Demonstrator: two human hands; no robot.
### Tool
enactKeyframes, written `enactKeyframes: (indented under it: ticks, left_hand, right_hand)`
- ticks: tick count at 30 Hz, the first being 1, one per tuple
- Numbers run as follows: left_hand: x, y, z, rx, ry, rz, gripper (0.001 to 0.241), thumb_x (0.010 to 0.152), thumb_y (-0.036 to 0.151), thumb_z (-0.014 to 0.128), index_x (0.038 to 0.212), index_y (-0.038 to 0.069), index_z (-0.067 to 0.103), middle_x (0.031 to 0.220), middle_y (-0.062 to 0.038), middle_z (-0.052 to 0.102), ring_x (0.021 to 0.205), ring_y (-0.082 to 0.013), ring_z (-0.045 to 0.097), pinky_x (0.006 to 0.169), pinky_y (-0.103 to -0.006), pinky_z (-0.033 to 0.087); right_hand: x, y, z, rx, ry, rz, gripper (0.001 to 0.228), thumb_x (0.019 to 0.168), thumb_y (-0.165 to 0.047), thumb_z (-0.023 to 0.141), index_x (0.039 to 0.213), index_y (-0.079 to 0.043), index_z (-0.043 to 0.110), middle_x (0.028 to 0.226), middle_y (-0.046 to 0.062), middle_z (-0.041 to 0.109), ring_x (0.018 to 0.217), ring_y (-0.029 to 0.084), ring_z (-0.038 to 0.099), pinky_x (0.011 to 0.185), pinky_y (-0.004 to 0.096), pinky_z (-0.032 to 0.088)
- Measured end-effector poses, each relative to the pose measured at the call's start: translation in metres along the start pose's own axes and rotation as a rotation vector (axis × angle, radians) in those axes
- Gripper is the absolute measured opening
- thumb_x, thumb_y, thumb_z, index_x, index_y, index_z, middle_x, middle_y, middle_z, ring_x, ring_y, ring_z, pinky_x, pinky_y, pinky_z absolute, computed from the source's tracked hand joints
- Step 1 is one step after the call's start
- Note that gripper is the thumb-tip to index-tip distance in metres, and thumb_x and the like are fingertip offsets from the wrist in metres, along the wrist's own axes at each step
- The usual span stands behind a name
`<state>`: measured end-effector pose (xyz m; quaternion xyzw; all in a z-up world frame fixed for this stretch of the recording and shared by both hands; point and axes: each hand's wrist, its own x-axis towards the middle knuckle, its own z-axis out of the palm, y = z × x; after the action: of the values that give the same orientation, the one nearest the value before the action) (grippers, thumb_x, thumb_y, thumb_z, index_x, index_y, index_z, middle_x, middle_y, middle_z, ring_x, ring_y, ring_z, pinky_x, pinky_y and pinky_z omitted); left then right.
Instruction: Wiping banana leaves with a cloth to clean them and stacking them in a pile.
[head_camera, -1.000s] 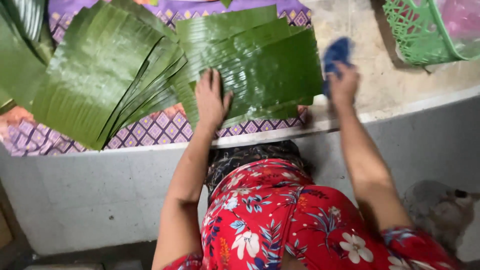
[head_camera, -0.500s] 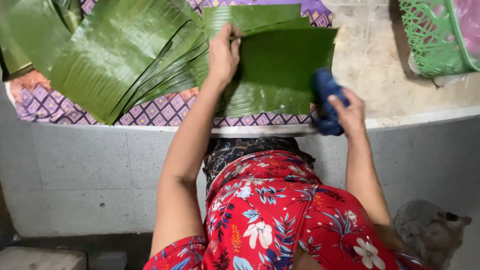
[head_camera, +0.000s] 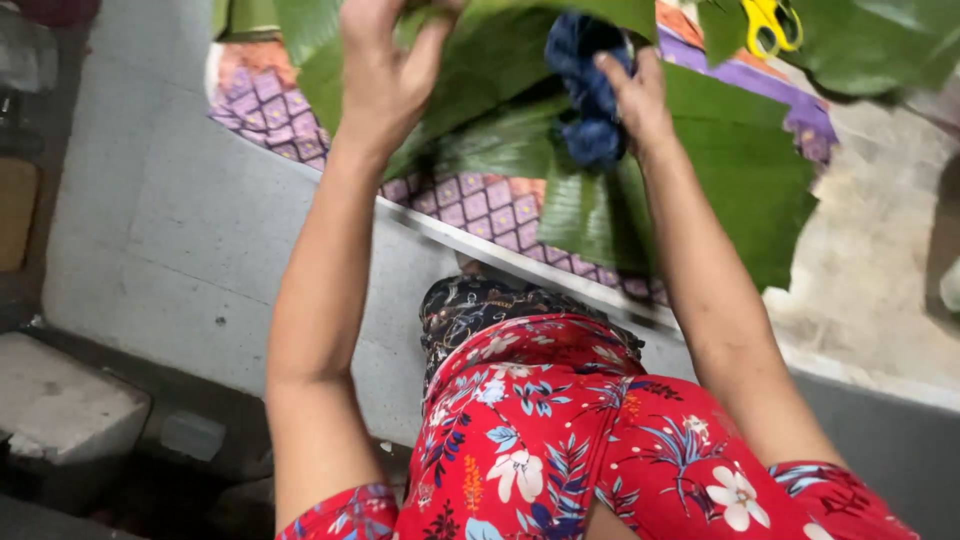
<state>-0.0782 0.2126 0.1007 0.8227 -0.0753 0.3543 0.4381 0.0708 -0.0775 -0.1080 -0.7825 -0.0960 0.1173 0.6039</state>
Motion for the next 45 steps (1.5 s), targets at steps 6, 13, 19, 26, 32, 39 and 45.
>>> enactKeyframes:
  ticks: [6,13,19,26,32,39,45]
  left_hand:
    - [-0.099,-0.104,-0.046,0.054,-0.175,-0.047,0.019,0.080,-0.007,0.055,0.088,0.008,0.063,0.112,-0.015,0.073,0.110,-0.0354,0.060,0.102,-0.0510,0.043]
    - [-0.209,-0.186,-0.024,0.099,-0.361,-0.300,0.024,0.092,0.001,0.067,0.076,0.018,0.065,0.120,-0.002,0.073,0.130,-0.0360,0.054,0.112,-0.0696,0.030]
    - [-0.186,-0.155,-0.052,0.213,-0.517,-0.336,0.033,0.073,0.027,0.091,0.096,0.025,0.066,0.128,-0.001,0.068,0.136,-0.0334,0.049,0.112,-0.0761,0.023]
    - [-0.206,-0.211,-0.006,0.773,-0.588,-0.399,0.092,0.105,0.084,0.038,0.170,0.029,0.005,0.174,-0.004,-0.009,0.161,-0.0356,-0.002,0.126,-0.0695,0.013]
    - [-0.165,-0.171,0.029,0.603,-0.442,-0.341,0.088,0.107,0.075,0.046,0.170,0.023,0.014,0.176,-0.003,0.005,0.163,-0.0348,0.006,0.127,-0.0737,0.011]
    - [-0.255,-0.047,0.218,0.437,-0.965,-0.044,0.087,0.088,0.029,0.059,0.161,0.000,0.023,0.169,-0.021,0.018,0.158,-0.0407,0.014,0.120,-0.0710,0.017]
    - [-0.275,-0.046,0.227,0.402,-0.972,-0.016,0.077,0.102,0.058,0.042,0.150,-0.001,0.043,0.163,-0.025,0.031,0.156,-0.0401,0.016,0.118,-0.0723,0.017]
  right_hand:
    - [0.022,0.009,0.047,-0.029,0.026,0.043,0.074,0.096,-0.051,0.070,0.154,-0.016,0.042,0.162,0.013,0.039,0.149,0.031,0.036,0.121,0.048,0.029]
    - [-0.034,0.068,0.024,0.157,0.196,0.248,0.058,0.103,-0.042,0.079,0.146,-0.012,0.054,0.135,0.024,0.061,0.118,0.036,0.068,0.097,0.048,0.059]
    - [-0.083,0.105,-0.078,0.417,0.578,0.380,0.069,0.088,-0.045,0.097,0.137,-0.013,0.060,0.122,0.014,0.076,0.100,0.024,0.084,0.085,0.042,0.074]
    - [-0.142,0.038,-0.133,0.369,0.732,0.284,0.065,0.078,-0.048,0.083,0.130,-0.012,0.069,0.119,0.008,0.080,0.105,0.021,0.081,0.092,0.038,0.071]
    - [-0.154,0.020,-0.161,0.433,0.844,0.314,0.052,0.080,-0.046,0.078,0.122,-0.015,0.069,0.112,0.007,0.081,0.096,0.023,0.081,0.085,0.039,0.071]
    - [-0.157,0.035,-0.114,0.396,0.720,0.136,0.023,0.089,-0.019,0.070,0.110,-0.016,0.062,0.098,0.004,0.069,0.083,0.019,0.069,0.076,0.034,0.063]
    - [-0.161,0.085,-0.019,-0.944,0.249,-0.399,0.055,0.073,-0.020,0.072,0.128,-0.021,0.069,0.136,0.010,0.062,0.108,0.033,0.060,0.092,0.049,0.048]
